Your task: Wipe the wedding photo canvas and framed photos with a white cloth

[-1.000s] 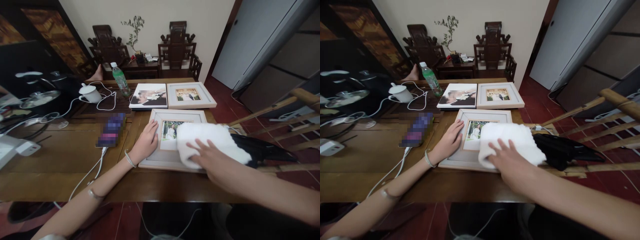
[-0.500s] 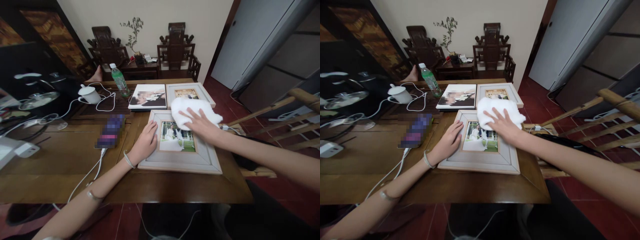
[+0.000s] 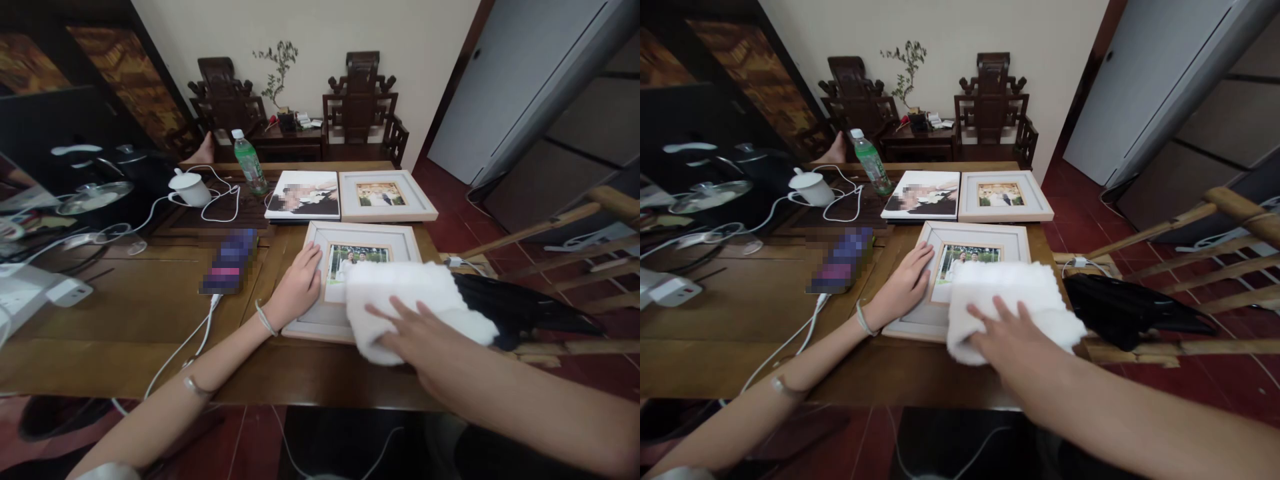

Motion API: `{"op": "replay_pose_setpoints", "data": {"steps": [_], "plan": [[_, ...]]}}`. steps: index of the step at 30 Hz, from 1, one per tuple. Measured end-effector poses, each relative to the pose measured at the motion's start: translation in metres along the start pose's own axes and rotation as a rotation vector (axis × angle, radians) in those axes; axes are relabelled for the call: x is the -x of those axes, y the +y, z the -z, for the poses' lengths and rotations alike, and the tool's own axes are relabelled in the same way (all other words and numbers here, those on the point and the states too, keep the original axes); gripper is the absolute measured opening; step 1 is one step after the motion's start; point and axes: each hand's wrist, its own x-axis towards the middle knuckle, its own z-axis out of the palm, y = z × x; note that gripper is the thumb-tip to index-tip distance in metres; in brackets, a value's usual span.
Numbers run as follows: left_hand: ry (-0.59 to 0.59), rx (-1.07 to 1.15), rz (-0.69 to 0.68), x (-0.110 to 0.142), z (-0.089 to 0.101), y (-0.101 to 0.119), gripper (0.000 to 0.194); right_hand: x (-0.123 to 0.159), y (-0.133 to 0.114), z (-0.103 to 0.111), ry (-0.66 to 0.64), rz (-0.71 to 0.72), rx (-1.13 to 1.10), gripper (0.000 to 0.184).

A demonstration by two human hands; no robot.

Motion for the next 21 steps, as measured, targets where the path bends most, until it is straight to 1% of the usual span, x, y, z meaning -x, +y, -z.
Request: {"op": "replay_pose_setpoints", "data": {"steps": [1,3,5,7,11,13,15,16,18,21], "plan": [[-0.004,-0.005,-0.004,0.000,0.000,0.000,0.044,0.003,-0.008,0.001,-0.024,0.022,-0.032,0.079],[-0.015,-0.020,-0.003,0.000,0.000,-0.001,0.044,0.004,-0.015,-0.001,-0.023,0.052,-0.063,0.080],[-0.018,-0.027,0.006,0.001,-0.001,-0.001,0.044,-0.002,-0.011,-0.005,0.026,0.048,-0.048,0.078],[-0.011,-0.025,0.010,0.001,-0.001,-0.001,0.044,-0.013,0.006,-0.010,0.103,0.031,0.009,0.072],[0.000,-0.019,0.002,0.002,-0.002,-0.002,0.043,-0.043,0.063,-0.011,0.308,-0.054,0.186,0.065],[0.004,-0.013,0.000,0.001,-0.002,-0.003,0.043,-0.056,0.088,-0.007,0.361,-0.100,0.251,0.065],[0.006,-0.007,-0.006,0.001,-0.002,-0.004,0.044,-0.064,0.101,-0.004,0.370,-0.116,0.283,0.063],[0.007,-0.005,-0.010,0.001,-0.002,-0.004,0.044,-0.065,0.103,-0.005,0.367,-0.114,0.288,0.061],[0.001,-0.003,-0.013,0.001,-0.002,-0.005,0.044,-0.059,0.093,-0.007,0.350,-0.102,0.277,0.056],[-0.006,-0.013,-0.004,0.001,-0.002,-0.004,0.044,-0.036,0.058,-0.010,0.262,-0.117,0.198,0.054]]}}
